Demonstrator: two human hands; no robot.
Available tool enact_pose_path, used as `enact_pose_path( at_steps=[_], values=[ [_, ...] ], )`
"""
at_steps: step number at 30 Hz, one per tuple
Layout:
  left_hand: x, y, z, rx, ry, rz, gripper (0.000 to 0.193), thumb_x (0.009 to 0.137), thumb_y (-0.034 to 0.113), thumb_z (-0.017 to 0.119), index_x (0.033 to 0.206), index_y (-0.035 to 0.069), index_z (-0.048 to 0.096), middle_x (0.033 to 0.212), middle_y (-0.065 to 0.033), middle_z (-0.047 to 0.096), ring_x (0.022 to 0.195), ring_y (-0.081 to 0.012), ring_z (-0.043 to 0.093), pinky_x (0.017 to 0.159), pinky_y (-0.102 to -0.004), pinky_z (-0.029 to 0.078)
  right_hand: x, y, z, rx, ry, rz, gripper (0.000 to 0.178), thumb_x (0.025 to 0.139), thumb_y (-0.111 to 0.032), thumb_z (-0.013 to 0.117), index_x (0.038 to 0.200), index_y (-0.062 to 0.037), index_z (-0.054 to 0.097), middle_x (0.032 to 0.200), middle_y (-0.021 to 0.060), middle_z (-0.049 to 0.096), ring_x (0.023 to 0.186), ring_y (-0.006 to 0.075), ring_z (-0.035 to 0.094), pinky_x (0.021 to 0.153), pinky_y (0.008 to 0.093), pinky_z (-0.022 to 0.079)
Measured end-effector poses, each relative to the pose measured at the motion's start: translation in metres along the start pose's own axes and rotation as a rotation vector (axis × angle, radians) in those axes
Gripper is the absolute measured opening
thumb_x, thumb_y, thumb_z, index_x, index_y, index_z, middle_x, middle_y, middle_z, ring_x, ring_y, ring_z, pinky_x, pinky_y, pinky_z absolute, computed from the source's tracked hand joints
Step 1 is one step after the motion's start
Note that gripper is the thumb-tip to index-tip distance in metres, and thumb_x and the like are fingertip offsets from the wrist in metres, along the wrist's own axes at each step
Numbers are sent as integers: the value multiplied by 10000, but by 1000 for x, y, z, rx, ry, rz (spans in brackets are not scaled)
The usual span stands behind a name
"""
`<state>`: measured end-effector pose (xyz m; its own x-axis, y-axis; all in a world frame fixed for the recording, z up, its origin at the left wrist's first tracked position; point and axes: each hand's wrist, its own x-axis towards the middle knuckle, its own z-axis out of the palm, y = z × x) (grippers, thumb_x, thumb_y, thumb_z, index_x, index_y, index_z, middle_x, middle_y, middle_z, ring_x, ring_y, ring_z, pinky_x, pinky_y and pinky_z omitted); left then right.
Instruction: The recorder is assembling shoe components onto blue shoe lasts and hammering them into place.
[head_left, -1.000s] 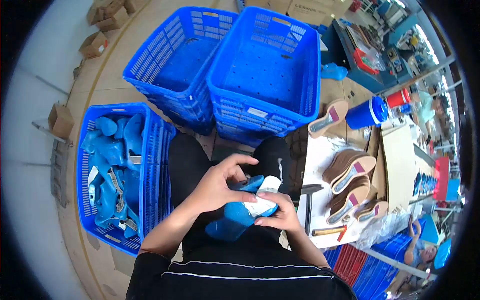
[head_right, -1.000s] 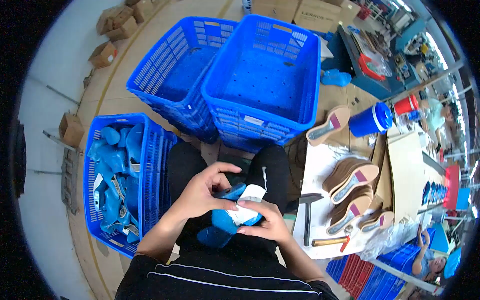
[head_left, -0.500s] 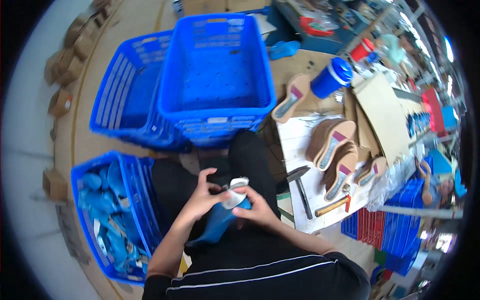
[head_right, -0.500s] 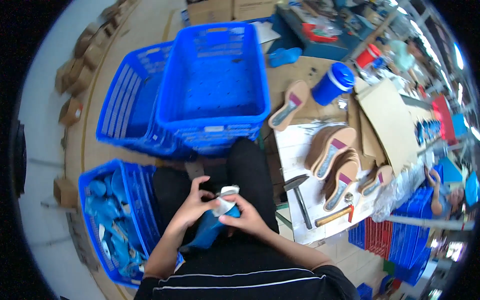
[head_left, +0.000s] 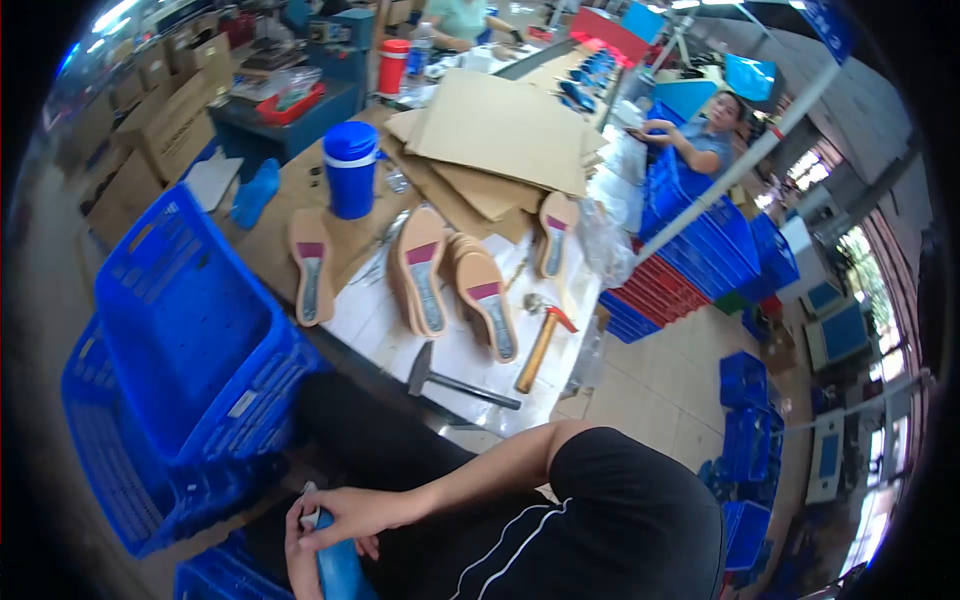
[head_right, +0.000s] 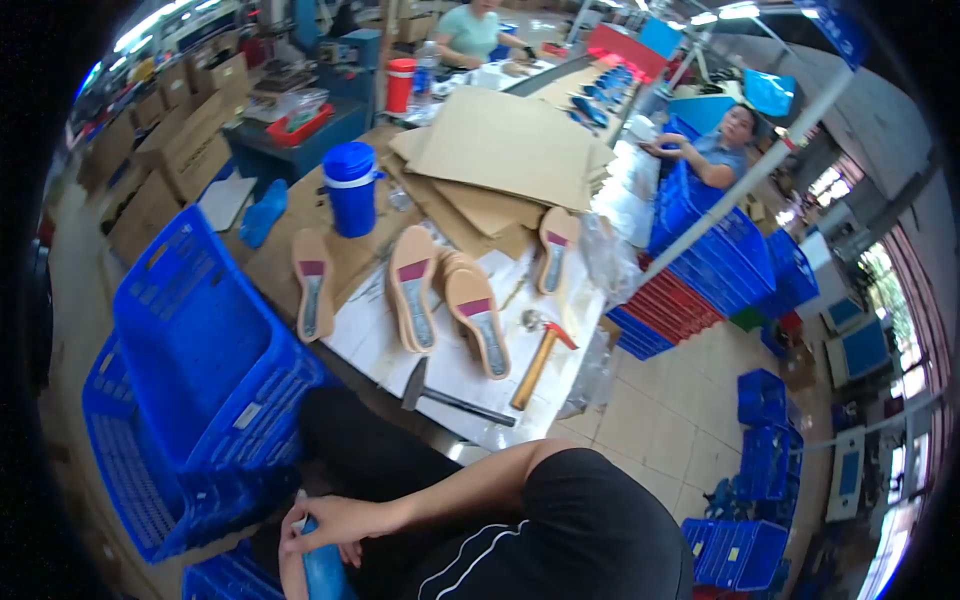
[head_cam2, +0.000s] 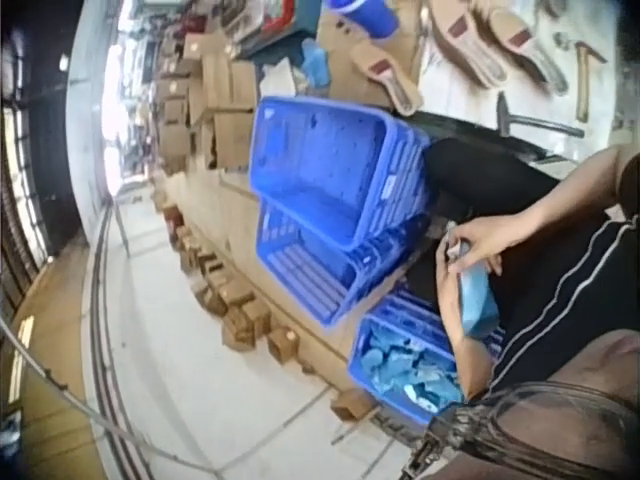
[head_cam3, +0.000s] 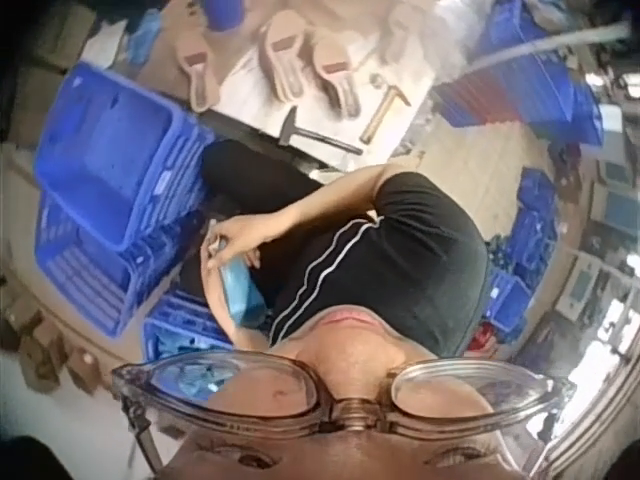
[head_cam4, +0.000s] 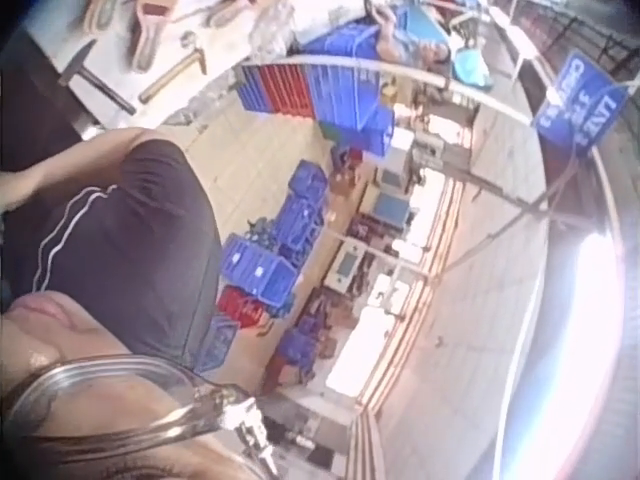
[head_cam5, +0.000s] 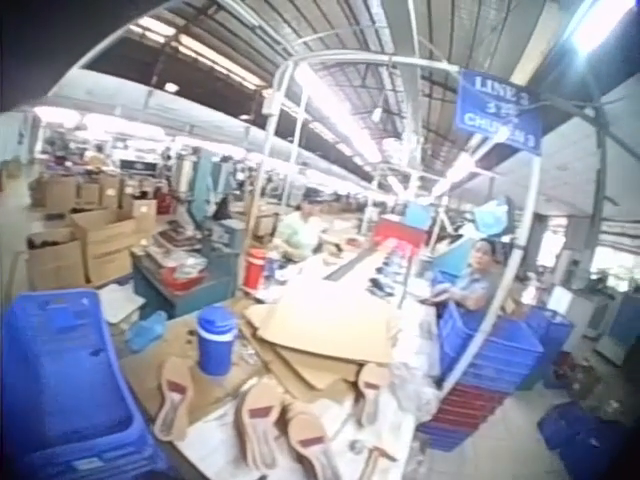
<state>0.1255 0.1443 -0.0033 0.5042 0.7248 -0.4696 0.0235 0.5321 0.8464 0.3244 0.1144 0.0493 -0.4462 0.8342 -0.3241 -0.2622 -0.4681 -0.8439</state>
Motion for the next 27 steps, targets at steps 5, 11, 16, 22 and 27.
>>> enact_pose_path(
  at_steps=[5,11,16,22,27],
  values=[
    [-4,-5,8,-22,-99,-102,598,1073,443,696,1504,63,528,1163,-172,742,982,-232,712,843,-377,586,7,-9,1,-20,-34,34,764,994,-563,766,1409,4,465,875,182,711,500,250,720,395,308,584],
    [21,37,-10,-1,-189,-119,615,1084,456,660,1546,99,467,1183,-190,731,965,-255,716,818,-390,596,15,-7,1,-31,28,-2,783,1007,-610,723,1423,6,476,1114,244,701,562,275,746,399,323,604],
    [24,67,-30,13,-198,-160,631,1093,468,629,1581,129,416,1200,-205,722,950,-274,719,796,-402,605,24,-13,-17,-7,33,123,787,1006,-657,690,1411,-1,531,1257,211,673,731,304,785,438,316,617],
    [6,92,-48,-13,-160,-235,653,1104,481,592,1624,165,354,1220,-223,711,933,-297,722,770,-416,616,12,-37,-17,-201,-14,174,1107,896,-876,649,1478,58,527,1467,223,571,1263,379,669,1037,425,542],
    [6,101,-47,-39,-188,-277,673,1113,493,561,1659,195,303,1237,-238,701,919,-316,725,749,-427,625,17,-12,-22,-65,101,223,987,948,-800,649,1448,25,444,1150,265,663,702,329,782,516,336,647]
  ],
)
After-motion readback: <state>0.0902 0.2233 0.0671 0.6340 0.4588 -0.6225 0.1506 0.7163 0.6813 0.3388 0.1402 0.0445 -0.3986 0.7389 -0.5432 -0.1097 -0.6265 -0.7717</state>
